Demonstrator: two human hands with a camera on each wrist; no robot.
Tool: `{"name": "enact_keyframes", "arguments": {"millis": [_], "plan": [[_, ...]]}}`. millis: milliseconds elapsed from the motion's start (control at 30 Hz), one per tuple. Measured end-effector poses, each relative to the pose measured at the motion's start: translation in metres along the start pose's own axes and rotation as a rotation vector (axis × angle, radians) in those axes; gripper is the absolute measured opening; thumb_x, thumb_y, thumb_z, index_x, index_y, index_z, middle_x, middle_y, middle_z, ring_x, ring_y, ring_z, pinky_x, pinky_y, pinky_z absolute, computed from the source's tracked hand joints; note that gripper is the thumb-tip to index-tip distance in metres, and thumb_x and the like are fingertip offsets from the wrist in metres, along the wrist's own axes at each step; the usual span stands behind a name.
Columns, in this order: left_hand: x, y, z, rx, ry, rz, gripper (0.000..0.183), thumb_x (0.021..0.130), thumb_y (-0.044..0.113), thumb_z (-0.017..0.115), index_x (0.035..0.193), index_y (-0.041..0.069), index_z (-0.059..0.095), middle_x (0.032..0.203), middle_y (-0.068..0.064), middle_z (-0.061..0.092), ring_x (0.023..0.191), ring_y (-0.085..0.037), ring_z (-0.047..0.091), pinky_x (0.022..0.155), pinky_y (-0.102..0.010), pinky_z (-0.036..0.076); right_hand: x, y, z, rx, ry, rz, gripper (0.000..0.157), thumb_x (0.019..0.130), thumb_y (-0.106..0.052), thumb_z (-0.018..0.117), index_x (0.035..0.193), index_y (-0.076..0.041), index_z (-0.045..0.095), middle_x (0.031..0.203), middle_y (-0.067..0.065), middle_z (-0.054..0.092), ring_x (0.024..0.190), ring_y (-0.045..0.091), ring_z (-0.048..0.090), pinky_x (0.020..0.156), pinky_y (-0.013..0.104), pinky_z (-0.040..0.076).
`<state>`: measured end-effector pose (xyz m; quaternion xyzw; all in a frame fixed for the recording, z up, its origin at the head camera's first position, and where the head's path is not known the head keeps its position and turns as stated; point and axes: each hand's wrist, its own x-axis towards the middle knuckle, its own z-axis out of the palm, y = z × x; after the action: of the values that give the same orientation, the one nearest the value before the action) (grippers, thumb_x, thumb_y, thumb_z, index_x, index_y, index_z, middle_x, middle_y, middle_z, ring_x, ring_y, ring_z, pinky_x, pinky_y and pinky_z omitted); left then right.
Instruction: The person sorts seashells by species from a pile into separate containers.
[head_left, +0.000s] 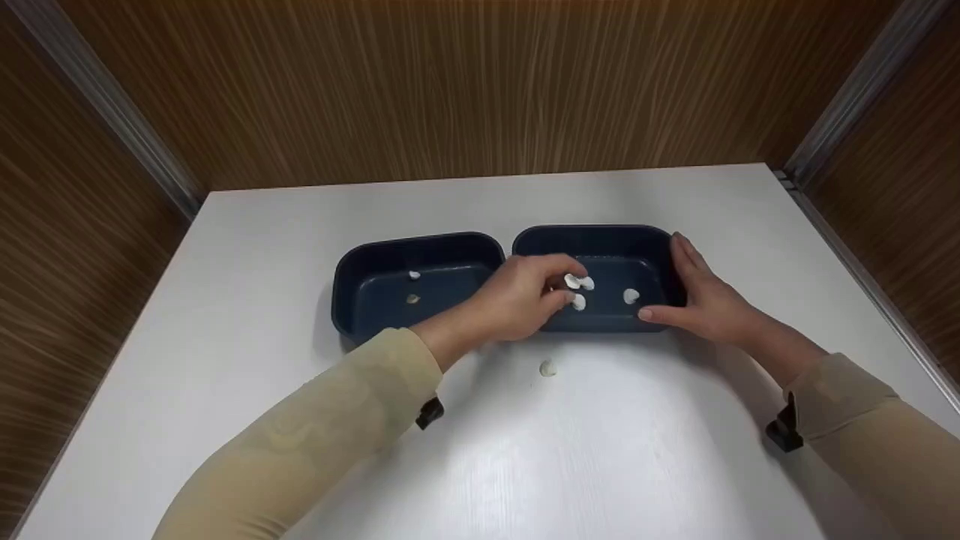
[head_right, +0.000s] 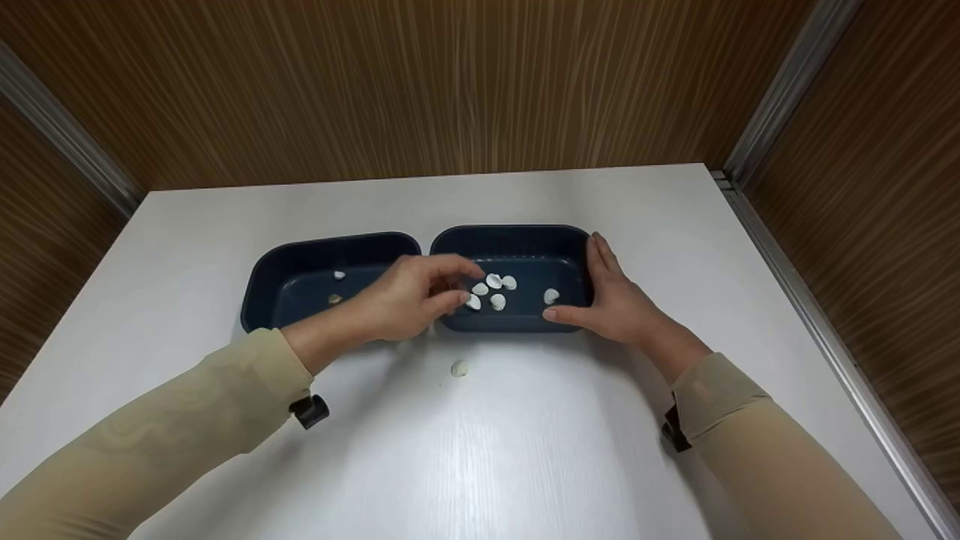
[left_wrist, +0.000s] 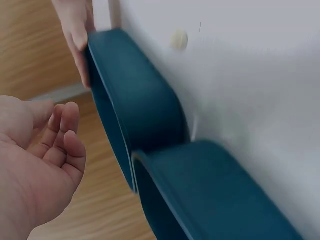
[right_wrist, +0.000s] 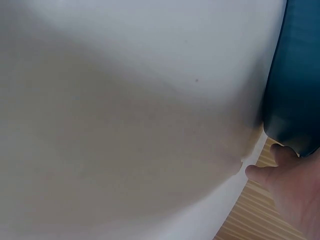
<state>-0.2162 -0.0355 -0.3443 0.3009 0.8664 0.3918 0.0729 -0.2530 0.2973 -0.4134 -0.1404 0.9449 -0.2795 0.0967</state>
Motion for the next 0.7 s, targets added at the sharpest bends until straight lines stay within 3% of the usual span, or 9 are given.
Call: {"name": "enact_keyframes", "arguments": {"millis": [267, 467, 700], "plan": [[-0.020, 0.009, 0.017, -0.004, -0.103, 0.057, 0.029, 0.106, 0.009, 0.066, 0.135, 0.010, 0.069, 0.106, -0.004, 0.073, 0.089, -0.009, 0.063, 0.079, -0.021, 0.051, 0.000, -0.001, 0.000, -0.015, 0.002, 0.006, 0.128, 0.092, -0.057, 0.078, 0.168, -0.013, -0.015, 0.176, 0.013, -0.018, 0.159, 0.049, 0.002, 0.121, 0.072, 0.016], [-0.033, 0.002, 0.028, -0.015, -0.106, 0.104, 0.027, 0.104, 0.007, 0.069, 0.130, 0.007, 0.072, 0.103, -0.007, 0.074, 0.086, -0.009, 0.063, 0.078, -0.020, 0.050, 0.000, -0.001, 0.001, -0.025, 0.010, 0.011, 0.128, 0.092, -0.057, 0.078, 0.168, -0.011, -0.014, 0.176, 0.015, -0.017, 0.160, 0.048, 0.001, 0.122, 0.071, 0.014], [-0.048, -0.013, 0.042, -0.038, -0.139, 0.044, 0.028, 0.103, 0.006, 0.070, 0.130, 0.007, 0.072, 0.099, -0.005, 0.073, 0.083, -0.007, 0.061, 0.076, -0.019, 0.050, -0.001, -0.001, 0.001, -0.018, 0.008, 0.006, 0.128, 0.092, -0.057, 0.078, 0.168, -0.011, -0.014, 0.176, 0.015, -0.017, 0.160, 0.047, -0.001, 0.122, 0.071, 0.013]]}}
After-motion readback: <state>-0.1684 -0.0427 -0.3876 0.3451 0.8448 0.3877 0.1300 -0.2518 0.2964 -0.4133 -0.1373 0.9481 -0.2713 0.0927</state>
